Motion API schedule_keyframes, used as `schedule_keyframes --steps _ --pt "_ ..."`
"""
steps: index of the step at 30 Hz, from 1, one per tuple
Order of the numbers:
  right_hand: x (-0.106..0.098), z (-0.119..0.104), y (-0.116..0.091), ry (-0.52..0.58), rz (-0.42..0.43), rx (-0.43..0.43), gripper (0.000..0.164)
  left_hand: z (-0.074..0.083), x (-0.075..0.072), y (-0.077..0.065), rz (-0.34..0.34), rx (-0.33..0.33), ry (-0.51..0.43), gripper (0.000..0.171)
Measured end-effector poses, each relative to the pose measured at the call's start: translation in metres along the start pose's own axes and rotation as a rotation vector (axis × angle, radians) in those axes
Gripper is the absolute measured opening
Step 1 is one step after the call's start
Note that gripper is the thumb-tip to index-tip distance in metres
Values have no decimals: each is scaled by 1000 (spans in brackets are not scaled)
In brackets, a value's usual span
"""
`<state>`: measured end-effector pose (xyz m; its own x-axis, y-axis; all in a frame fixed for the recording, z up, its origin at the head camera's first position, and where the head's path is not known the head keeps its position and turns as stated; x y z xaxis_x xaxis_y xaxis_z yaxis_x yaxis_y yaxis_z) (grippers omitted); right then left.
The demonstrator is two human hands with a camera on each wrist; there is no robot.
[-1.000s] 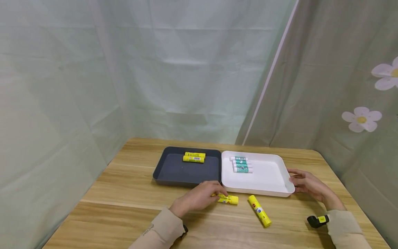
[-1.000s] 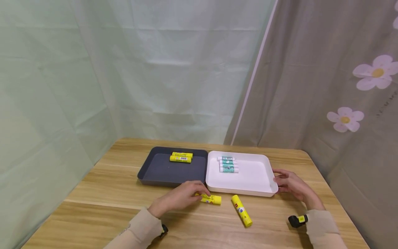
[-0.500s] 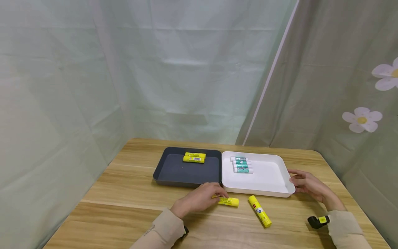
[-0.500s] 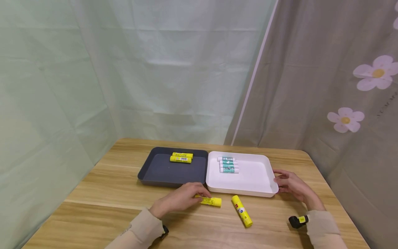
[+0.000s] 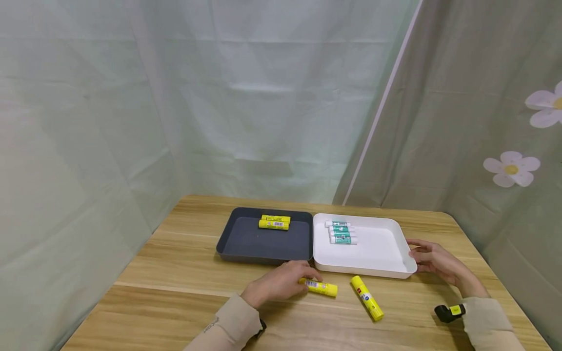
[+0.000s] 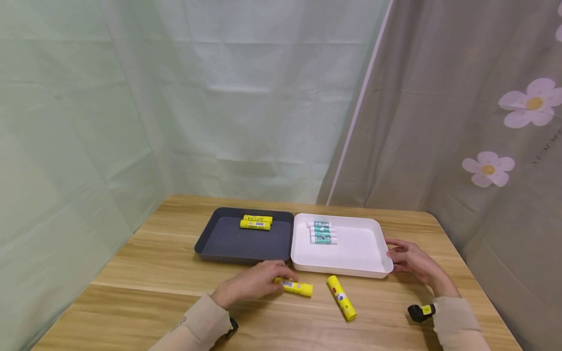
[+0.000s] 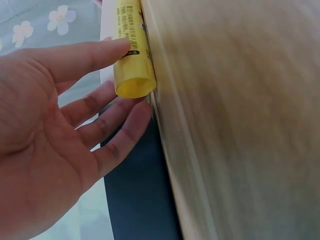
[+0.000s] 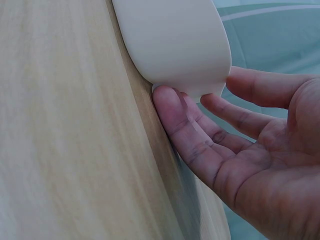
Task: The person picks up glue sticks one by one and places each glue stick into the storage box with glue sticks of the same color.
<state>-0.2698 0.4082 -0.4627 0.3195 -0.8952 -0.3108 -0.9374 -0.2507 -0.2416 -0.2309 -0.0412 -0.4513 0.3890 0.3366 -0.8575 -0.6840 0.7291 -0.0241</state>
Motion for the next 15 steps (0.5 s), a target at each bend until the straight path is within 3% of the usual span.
schedule_keyframes --steps 15 --pt "0 0 0 -3 -7 -11 72 0 1 -1 -29 -12 23 40"
Point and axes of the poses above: each hand's wrist, its own y-axis towards the middle knuckle, its own x-axis out of the palm, z = x × y, the point moved 1 cm from there along y, towards the middle knuckle, and after that the axes turned 1 degree about -y, right-handed, at the moved point
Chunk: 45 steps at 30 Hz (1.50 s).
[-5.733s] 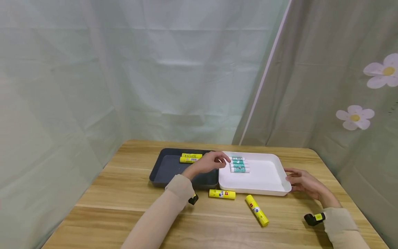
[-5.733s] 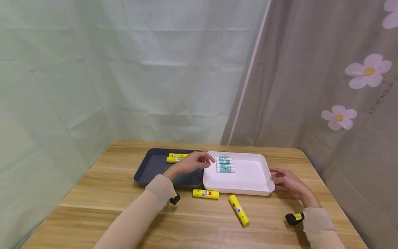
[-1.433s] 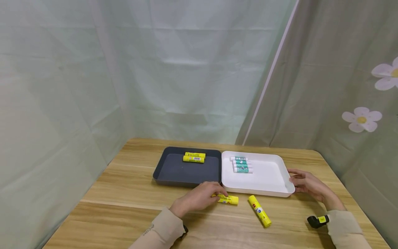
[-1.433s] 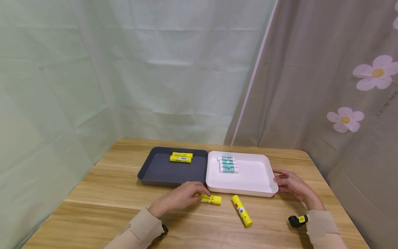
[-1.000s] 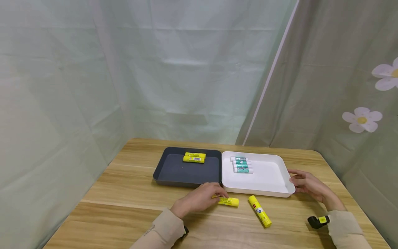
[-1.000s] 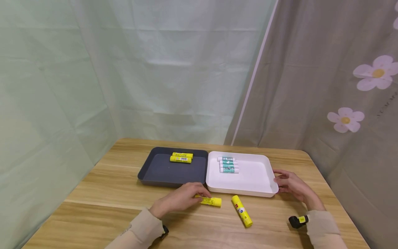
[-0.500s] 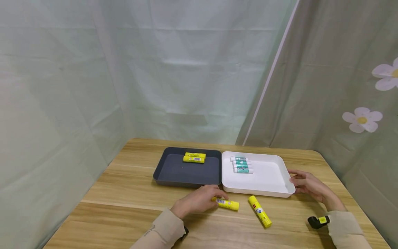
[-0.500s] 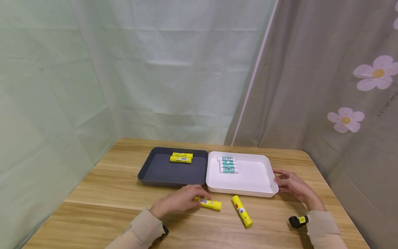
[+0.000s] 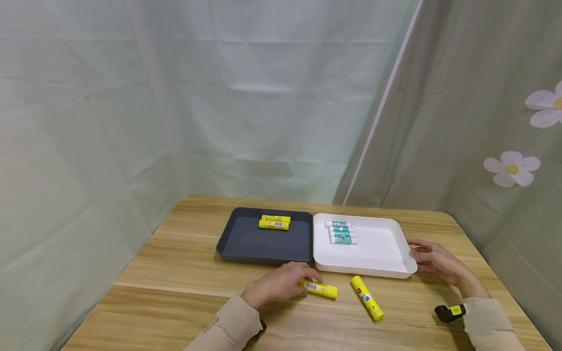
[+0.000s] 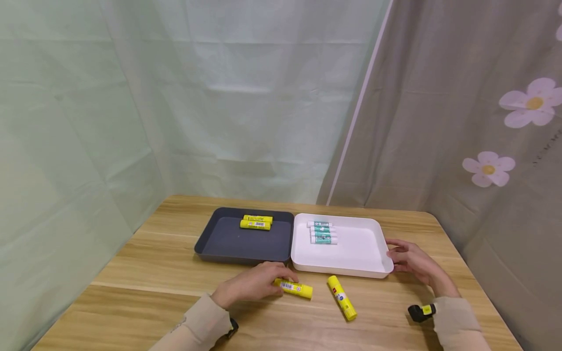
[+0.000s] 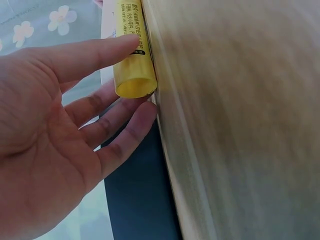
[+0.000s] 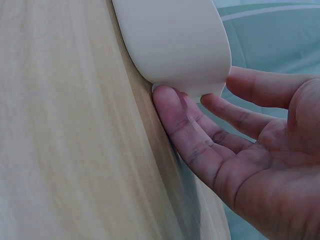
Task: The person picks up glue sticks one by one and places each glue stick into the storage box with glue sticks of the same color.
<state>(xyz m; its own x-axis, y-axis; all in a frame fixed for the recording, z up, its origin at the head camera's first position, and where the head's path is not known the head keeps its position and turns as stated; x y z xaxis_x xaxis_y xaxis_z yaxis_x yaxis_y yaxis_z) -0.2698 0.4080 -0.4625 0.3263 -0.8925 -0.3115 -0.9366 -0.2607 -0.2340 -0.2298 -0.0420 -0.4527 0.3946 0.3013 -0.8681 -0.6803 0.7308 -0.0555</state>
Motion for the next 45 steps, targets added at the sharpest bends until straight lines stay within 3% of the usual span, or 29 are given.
schedule_keyframes --steps 16,28,45 --pt "0 1 1 -6 13 9 71 -3 -5 -1 32 11 -31 37" --pt "0 1 1 -1 18 16 72 -7 -14 -3 64 33 -1 34" --pt "0 3 1 -2 19 14 72 -21 -38 -8 106 60 -128 34"
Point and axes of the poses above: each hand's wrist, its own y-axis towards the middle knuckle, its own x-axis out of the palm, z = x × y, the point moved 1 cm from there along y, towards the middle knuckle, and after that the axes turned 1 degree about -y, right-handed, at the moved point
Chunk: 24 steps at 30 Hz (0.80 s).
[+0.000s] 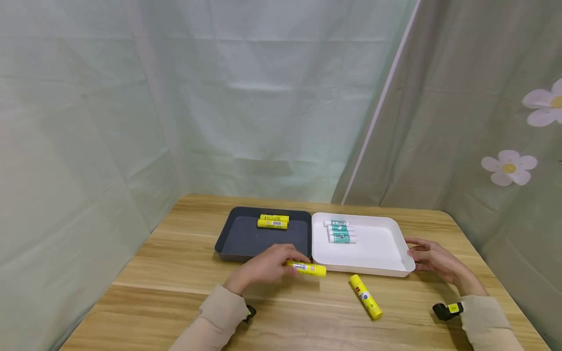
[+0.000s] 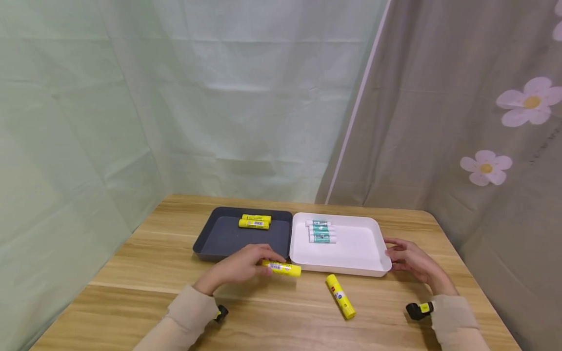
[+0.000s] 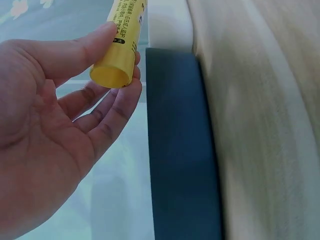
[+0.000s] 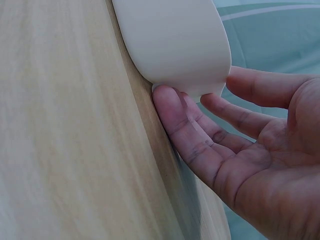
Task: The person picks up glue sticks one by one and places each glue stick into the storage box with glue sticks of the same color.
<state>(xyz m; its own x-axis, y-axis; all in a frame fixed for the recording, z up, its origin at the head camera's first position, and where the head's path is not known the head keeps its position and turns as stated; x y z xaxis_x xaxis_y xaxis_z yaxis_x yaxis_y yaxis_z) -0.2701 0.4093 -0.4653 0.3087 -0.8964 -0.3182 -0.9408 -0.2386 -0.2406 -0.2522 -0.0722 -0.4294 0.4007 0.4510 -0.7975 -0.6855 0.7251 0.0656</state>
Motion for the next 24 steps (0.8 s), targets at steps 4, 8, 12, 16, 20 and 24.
schedule_keyframes --steps 4,8,12,16,20,24 --pt "1 0 -1 0 1 -5 72 -1 -3 -1 7 12 1 33" --pt "1 0 -1 3 0 -9 72 -3 -8 -3 15 11 -8 32" --pt "2 0 -1 1 3 -5 71 -7 -15 -6 27 -2 -19 32" --pt "2 0 -1 -7 10 0 70 -12 -23 -7 35 -8 -26 33" --pt "2 0 -1 -7 14 2 71 -17 -32 -9 62 -16 -32 33" --pt "1 0 0 -6 14 1 71 -23 -42 -12 85 -13 -47 33"
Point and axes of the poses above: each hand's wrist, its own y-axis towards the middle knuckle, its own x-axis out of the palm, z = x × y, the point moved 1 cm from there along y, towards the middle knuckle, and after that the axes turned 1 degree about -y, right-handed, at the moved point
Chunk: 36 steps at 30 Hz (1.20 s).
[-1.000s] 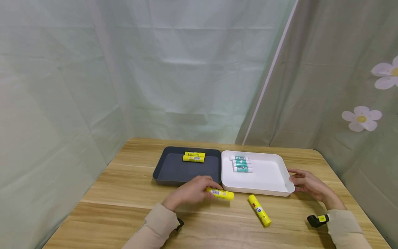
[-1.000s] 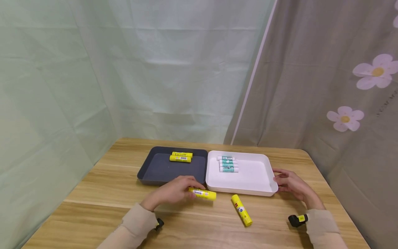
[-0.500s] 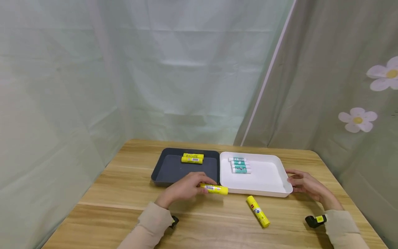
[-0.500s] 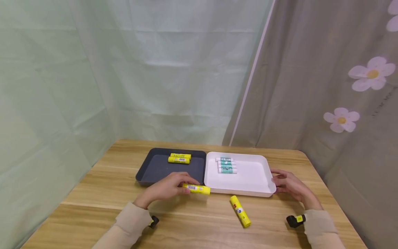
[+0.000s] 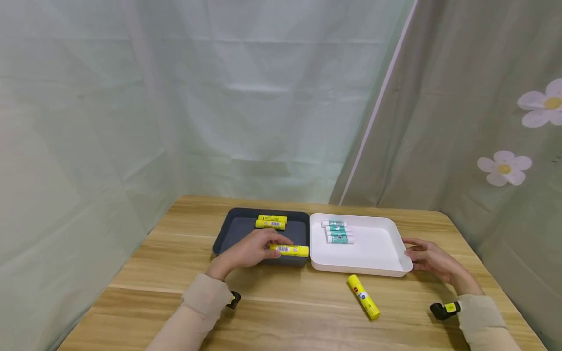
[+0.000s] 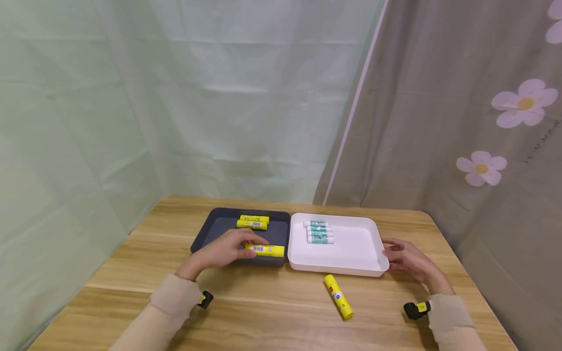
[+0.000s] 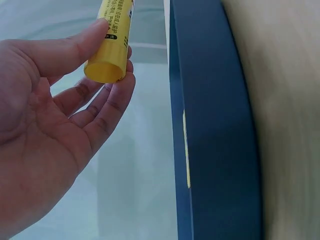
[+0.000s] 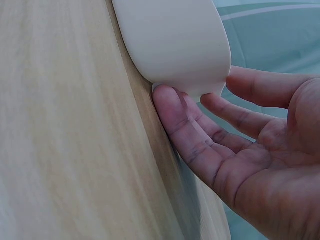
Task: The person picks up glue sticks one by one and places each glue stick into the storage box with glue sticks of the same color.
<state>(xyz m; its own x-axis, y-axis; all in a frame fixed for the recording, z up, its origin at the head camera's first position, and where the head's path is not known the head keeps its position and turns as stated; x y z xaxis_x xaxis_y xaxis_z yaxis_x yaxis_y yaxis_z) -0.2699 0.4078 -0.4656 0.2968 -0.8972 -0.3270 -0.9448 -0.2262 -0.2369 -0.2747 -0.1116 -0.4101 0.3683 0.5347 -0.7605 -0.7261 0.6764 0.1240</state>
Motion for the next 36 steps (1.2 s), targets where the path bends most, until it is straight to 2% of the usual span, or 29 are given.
schedule_keyframes --steps 7,14,22,26,33,36 --pt "0 0 1 16 -9 -4 72 -12 -19 -1 19 -18 -5 34" --pt "-1 0 0 21 -9 -3 72 -23 -36 1 17 -49 -47 36" --pt "-1 0 1 24 -11 1 72 -36 -55 10 -12 -69 50 35" --pt "-1 0 2 22 -8 -1 71 -42 -61 15 -46 -92 51 35" --pt "-1 0 2 15 -4 -7 71 -55 -65 26 -88 -127 0 35" --pt "0 0 2 17 -4 -7 71 -60 -67 30 -103 -141 15 35"
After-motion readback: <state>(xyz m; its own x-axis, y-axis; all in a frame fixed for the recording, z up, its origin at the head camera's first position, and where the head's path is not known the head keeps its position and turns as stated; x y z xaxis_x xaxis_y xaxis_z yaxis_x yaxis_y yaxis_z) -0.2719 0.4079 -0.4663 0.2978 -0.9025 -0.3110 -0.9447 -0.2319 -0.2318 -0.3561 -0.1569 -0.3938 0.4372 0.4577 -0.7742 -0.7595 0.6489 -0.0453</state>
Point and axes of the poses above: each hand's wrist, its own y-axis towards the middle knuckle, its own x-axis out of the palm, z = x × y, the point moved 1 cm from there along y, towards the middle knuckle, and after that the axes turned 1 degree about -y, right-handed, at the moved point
